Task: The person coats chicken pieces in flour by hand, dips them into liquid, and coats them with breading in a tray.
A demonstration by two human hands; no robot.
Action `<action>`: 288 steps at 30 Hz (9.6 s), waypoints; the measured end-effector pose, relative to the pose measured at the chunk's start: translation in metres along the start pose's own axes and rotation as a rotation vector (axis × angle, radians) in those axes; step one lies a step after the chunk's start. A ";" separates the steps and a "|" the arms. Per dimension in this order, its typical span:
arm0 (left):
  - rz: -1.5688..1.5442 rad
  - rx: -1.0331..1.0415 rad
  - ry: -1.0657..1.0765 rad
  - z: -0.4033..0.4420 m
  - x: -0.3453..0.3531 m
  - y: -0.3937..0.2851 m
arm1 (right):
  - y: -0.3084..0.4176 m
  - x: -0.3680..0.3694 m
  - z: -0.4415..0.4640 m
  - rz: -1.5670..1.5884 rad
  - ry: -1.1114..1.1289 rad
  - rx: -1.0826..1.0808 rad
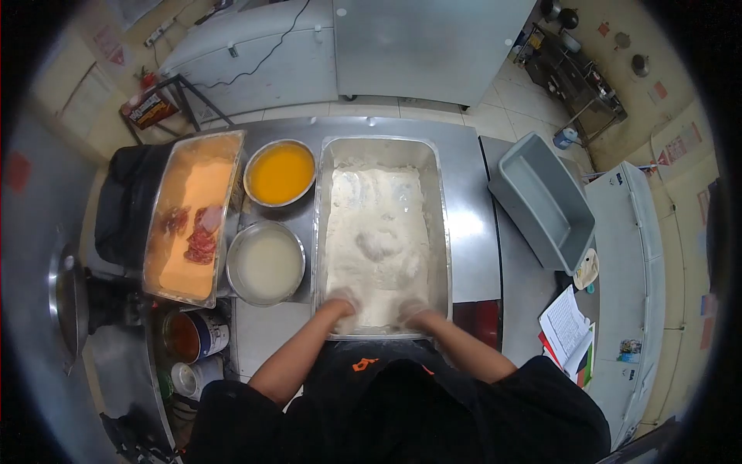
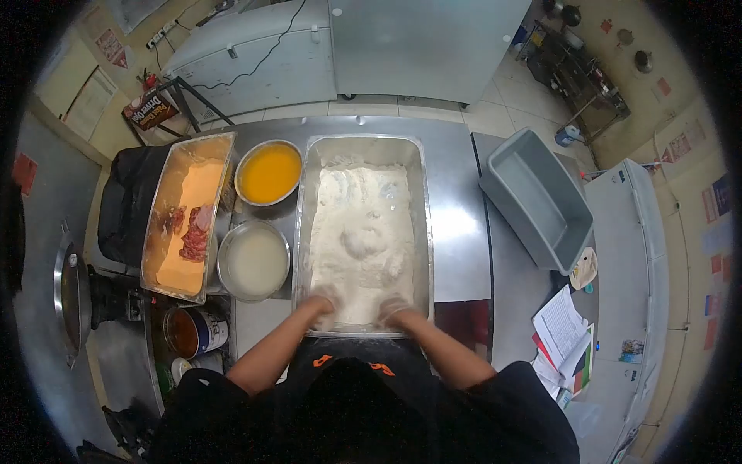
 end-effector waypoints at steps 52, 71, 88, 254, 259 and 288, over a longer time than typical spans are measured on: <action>0.488 0.352 -0.065 -0.036 -0.020 -0.037 | 0.039 -0.075 -0.007 -0.337 0.015 0.040; 0.141 0.274 -0.222 -0.030 -0.017 -0.008 | 0.009 -0.023 0.038 -0.290 0.143 -0.101; 0.311 0.290 -0.044 -0.012 -0.007 -0.007 | -0.019 0.020 0.046 -0.346 0.129 -0.114; 0.090 0.311 0.061 -0.029 0.009 -0.001 | 0.079 -0.037 0.010 -0.008 0.382 0.132; -0.116 0.160 -0.138 -0.053 -0.097 -0.033 | 0.030 -0.082 0.017 -0.514 0.183 0.229; -0.140 0.190 -0.205 0.078 -0.113 -0.013 | 0.002 -0.147 0.109 0.036 0.000 0.030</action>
Point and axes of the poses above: each hand's wrist, its own z-axis towards the middle knuckle, its own x-axis out of the palm, y = z × x, the point moved 1 cm from there along z, towards the middle knuckle, and after that the axes turned 8 degrees about -z, right-handed, at the moved point
